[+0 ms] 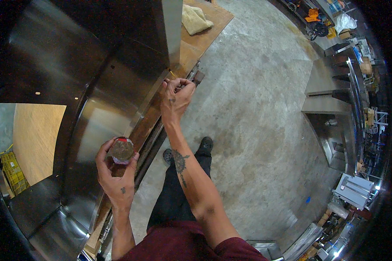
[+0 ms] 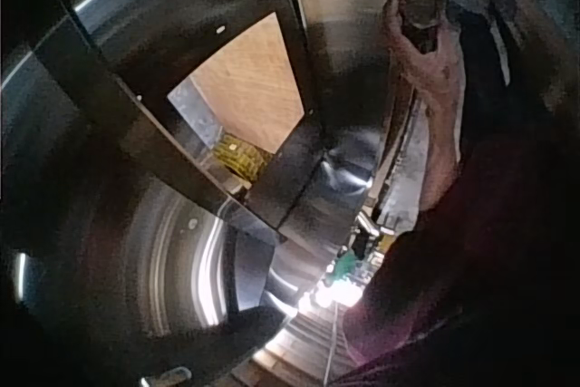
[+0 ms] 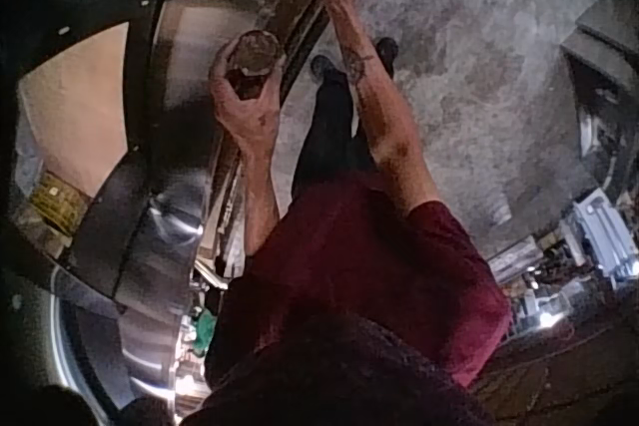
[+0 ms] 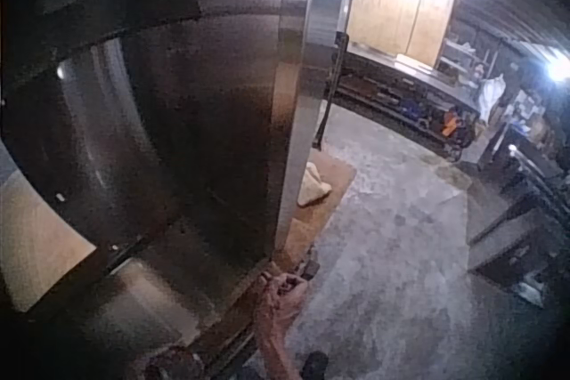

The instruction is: The person uses a small stick to apply a paste-like substance from a small container into the seams and joints of a large stainless steel assembly. The person repeatedly dips the stick into the container and carefully applies the substance along the edges of the metal structure.

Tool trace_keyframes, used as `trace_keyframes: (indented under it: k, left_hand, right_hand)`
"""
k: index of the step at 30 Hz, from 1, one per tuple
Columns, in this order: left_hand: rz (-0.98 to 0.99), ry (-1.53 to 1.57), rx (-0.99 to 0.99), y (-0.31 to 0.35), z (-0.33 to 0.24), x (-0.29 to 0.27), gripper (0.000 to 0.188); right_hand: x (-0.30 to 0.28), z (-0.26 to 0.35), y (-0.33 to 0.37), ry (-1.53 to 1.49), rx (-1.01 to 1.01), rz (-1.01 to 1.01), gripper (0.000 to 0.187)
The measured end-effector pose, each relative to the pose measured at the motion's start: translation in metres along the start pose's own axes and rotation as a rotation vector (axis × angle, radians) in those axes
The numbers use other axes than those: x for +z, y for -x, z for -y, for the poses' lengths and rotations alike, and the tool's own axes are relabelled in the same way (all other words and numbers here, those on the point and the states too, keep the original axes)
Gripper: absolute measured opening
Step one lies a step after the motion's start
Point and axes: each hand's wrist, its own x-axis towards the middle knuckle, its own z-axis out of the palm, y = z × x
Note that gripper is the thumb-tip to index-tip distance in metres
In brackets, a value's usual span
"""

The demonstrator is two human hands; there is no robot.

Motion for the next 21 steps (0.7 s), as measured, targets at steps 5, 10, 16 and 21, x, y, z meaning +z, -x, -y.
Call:
trace_keyframes:
  k: [5,10,16,21]
  left_hand:
    - [-0.004,0.038,0.0,0.002,0.001,0.004,0.068]
    - [-0.005,0.014,-0.009,0.004,-0.002,0.005,0.068]
    - [0.0,0.004,-0.008,0.004,-0.008,0.005,0.068]
    - [0.013,0.056,-0.085,0.006,-0.014,0.013,0.068]
  right_hand:
    - [-0.001,0.001,0.0,0.027,0.01,0.014,0.03]
    - [0.0,-0.001,-0.001,-0.029,0.015,0.002,0.031]
    - [-0.002,-0.008,-0.002,-0.043,-0.002,0.021,0.031]
    - [-0.011,0.001,0.0,-0.063,0.023,0.014,0.03]
